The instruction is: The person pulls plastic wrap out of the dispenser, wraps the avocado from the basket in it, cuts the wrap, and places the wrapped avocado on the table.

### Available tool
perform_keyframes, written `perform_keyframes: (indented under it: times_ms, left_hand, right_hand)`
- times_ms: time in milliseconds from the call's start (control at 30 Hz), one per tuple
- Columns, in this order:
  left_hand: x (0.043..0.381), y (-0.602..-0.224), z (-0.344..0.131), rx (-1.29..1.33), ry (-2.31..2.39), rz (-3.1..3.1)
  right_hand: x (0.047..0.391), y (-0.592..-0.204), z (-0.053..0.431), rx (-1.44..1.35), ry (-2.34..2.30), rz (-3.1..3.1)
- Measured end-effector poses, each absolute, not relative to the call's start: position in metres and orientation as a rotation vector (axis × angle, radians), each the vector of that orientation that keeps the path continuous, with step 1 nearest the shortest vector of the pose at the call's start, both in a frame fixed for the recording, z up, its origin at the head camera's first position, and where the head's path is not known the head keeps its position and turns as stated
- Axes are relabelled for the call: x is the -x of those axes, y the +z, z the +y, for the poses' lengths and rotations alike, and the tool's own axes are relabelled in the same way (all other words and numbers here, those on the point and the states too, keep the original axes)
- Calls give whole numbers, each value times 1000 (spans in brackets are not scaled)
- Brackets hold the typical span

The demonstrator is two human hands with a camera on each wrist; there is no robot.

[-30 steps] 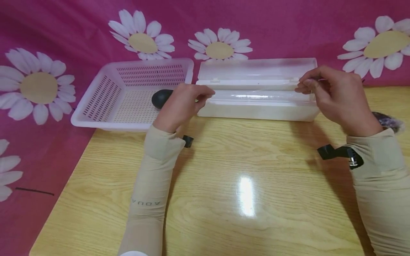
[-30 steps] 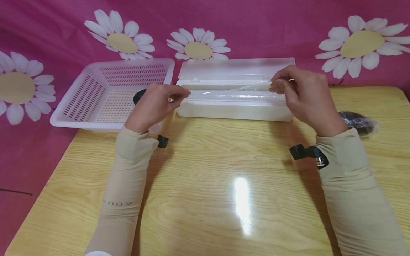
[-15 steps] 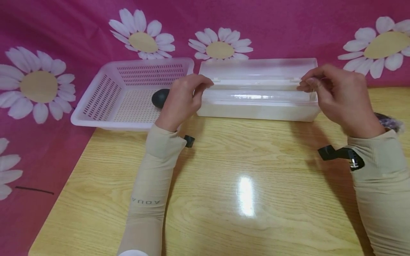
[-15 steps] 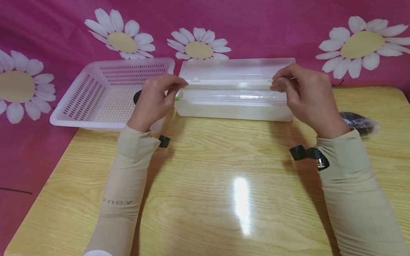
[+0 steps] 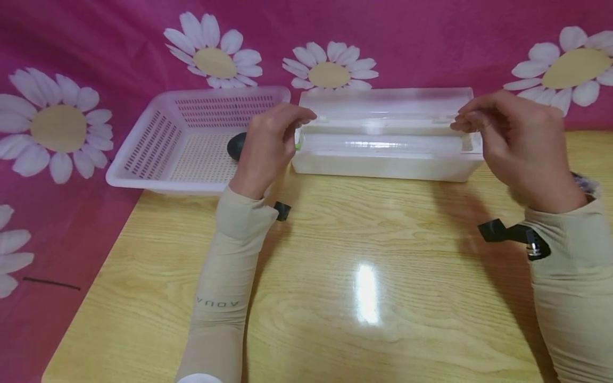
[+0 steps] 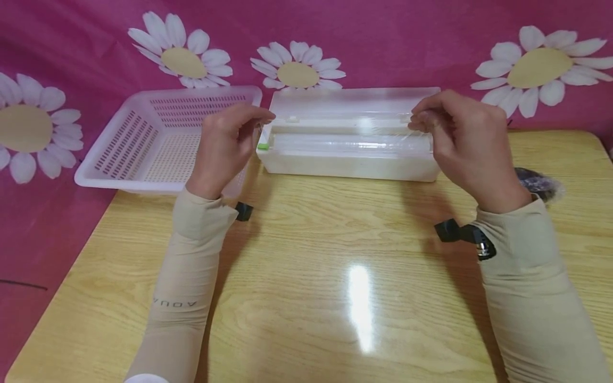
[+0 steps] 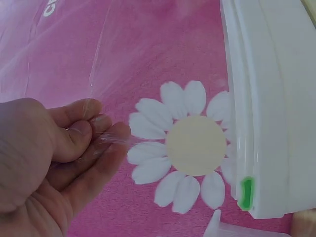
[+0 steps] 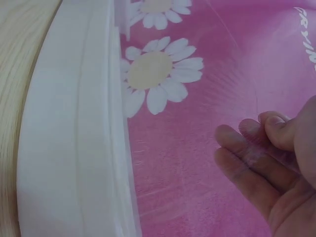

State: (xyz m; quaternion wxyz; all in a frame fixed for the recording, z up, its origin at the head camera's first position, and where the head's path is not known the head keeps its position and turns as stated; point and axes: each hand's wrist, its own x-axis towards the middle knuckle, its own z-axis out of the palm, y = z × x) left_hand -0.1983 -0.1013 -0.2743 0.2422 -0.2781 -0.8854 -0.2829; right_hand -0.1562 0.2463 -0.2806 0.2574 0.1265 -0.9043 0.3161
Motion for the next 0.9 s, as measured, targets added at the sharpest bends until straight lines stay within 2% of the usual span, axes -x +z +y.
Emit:
perform_keyframes:
  times_ms: [900]
  left_hand:
    - [167,-247,-99,769,-704,-2172]
  right_hand:
    - [131,-255,235,-387,837,-2133]
